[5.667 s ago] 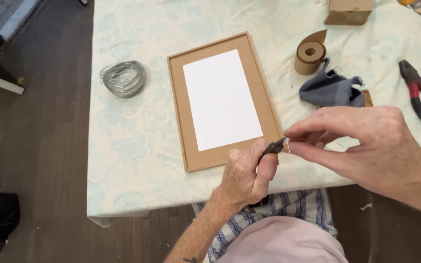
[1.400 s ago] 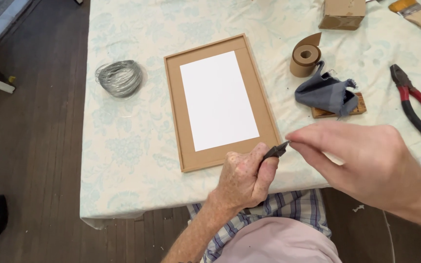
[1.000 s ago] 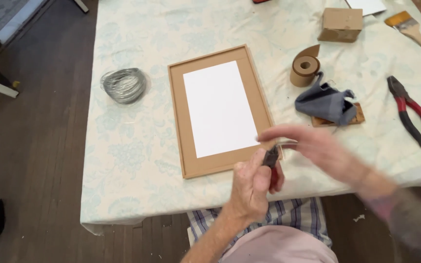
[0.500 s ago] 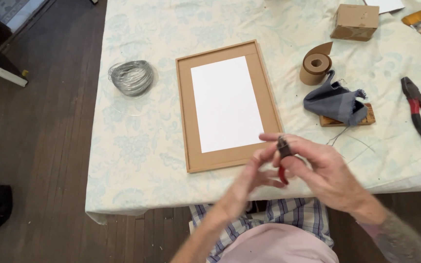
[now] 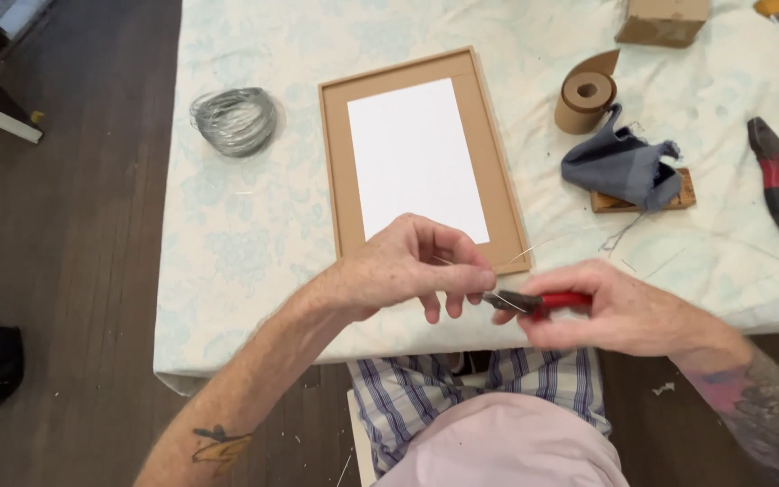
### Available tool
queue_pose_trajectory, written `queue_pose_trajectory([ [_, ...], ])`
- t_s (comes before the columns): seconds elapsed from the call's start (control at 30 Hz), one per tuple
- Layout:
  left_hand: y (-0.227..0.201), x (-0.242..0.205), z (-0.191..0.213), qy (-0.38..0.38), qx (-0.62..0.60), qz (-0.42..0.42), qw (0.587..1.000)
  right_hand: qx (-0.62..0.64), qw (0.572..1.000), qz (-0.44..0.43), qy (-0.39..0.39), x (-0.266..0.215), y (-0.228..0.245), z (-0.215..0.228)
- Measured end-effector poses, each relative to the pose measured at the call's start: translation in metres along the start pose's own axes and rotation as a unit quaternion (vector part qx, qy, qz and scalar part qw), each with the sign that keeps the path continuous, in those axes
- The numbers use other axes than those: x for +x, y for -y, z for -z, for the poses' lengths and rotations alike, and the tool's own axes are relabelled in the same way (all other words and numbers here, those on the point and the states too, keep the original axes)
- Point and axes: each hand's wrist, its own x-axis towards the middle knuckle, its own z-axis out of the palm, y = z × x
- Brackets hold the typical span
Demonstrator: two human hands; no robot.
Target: Attaching a hanging wire to the back of a picture frame using pliers and a power drill
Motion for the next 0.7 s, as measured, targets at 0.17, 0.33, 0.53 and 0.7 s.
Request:
queue_pose_trajectory([
  [0.17, 0.009, -0.004, -0.006, -0.048, -0.034, -0.057, 0.997, -0.161, 0.982, -0.033, 0.089, -0.003, 0.009, -0.002],
  [0.33, 0.028, -0.008, -0.018, -0.136, -0.127, -0.106, 0.977, -0.228, 0.958, -0.011, -0.175, -0.026, 0.001, -0.045],
  [0.53, 0.056, 0.011, -0.05, -0.199, -0.264, -0.196, 0.923, -0.322, 0.89, 0.058, -0.319, -0.018, -0.002, -0.069],
  [0.7, 0.056, 0.016, -0.063, -0.211, -0.291, -0.223, 0.906, -0.367, 0.865, 0.046, -0.339, -0.011, 0.0, -0.069],
])
